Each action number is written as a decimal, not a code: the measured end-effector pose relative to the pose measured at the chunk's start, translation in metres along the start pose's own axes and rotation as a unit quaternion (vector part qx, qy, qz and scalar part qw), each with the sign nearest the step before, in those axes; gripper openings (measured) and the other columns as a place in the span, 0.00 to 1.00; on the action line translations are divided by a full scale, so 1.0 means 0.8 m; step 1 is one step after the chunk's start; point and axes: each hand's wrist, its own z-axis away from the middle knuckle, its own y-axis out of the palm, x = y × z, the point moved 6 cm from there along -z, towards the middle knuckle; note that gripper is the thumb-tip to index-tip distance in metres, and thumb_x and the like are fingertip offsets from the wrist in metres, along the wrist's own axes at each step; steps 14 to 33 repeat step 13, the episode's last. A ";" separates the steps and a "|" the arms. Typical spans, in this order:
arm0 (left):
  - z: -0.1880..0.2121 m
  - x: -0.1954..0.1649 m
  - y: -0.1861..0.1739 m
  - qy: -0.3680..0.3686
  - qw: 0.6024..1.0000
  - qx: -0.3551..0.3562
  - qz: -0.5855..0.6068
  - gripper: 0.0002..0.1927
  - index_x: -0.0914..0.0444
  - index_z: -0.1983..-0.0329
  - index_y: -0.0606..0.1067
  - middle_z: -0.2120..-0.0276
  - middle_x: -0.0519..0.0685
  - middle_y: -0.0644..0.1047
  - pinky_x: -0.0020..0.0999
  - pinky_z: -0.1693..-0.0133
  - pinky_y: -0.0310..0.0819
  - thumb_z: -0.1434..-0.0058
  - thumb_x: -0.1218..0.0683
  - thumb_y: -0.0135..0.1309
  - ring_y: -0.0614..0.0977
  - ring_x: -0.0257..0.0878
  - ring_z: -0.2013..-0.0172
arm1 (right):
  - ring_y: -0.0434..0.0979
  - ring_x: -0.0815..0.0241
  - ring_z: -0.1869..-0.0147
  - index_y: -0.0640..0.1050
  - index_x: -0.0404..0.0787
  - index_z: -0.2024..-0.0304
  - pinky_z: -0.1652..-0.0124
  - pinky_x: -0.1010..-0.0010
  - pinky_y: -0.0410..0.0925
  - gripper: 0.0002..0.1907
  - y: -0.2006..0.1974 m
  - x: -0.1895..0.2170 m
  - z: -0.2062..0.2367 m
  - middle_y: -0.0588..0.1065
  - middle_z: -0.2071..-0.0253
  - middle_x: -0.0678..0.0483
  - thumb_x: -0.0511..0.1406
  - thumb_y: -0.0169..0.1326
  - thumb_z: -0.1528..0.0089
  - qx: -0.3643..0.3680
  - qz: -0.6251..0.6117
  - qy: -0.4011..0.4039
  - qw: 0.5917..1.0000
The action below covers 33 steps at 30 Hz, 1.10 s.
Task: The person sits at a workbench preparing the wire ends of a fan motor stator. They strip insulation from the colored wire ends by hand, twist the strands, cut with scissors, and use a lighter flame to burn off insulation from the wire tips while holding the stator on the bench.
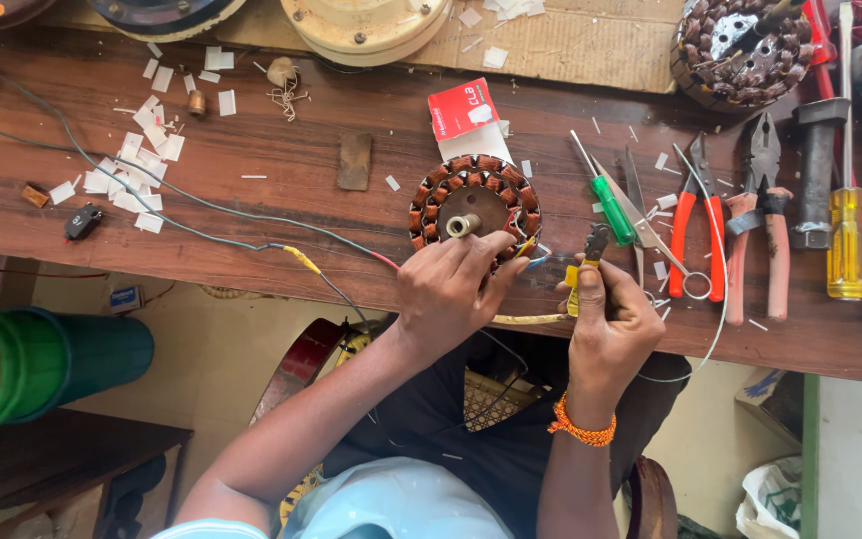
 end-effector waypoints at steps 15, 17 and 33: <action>0.005 0.008 0.005 -0.001 0.999 0.026 -0.036 0.10 0.58 0.52 0.78 0.70 0.45 0.75 0.37 0.66 0.74 0.35 0.56 0.63 0.80 0.41 0.69 | 0.79 0.69 0.64 0.81 0.30 0.51 0.64 0.78 0.71 0.12 0.008 0.003 -0.007 0.80 0.64 0.52 0.35 0.58 0.31 0.060 0.036 0.023 0.997; 0.005 0.008 0.005 -0.001 0.999 0.026 -0.036 0.10 0.58 0.52 0.78 0.70 0.45 0.75 0.37 0.66 0.74 0.35 0.56 0.63 0.80 0.41 0.69 | 0.79 0.69 0.64 0.81 0.30 0.51 0.64 0.78 0.71 0.12 0.008 0.003 -0.007 0.80 0.64 0.52 0.35 0.58 0.31 0.060 0.036 0.023 0.997; 0.005 0.008 0.005 -0.001 0.999 0.026 -0.036 0.10 0.58 0.52 0.78 0.70 0.45 0.75 0.37 0.66 0.74 0.35 0.56 0.63 0.80 0.41 0.69 | 0.79 0.69 0.64 0.81 0.30 0.51 0.64 0.78 0.71 0.12 0.008 0.003 -0.007 0.80 0.64 0.52 0.35 0.58 0.31 0.060 0.036 0.023 0.997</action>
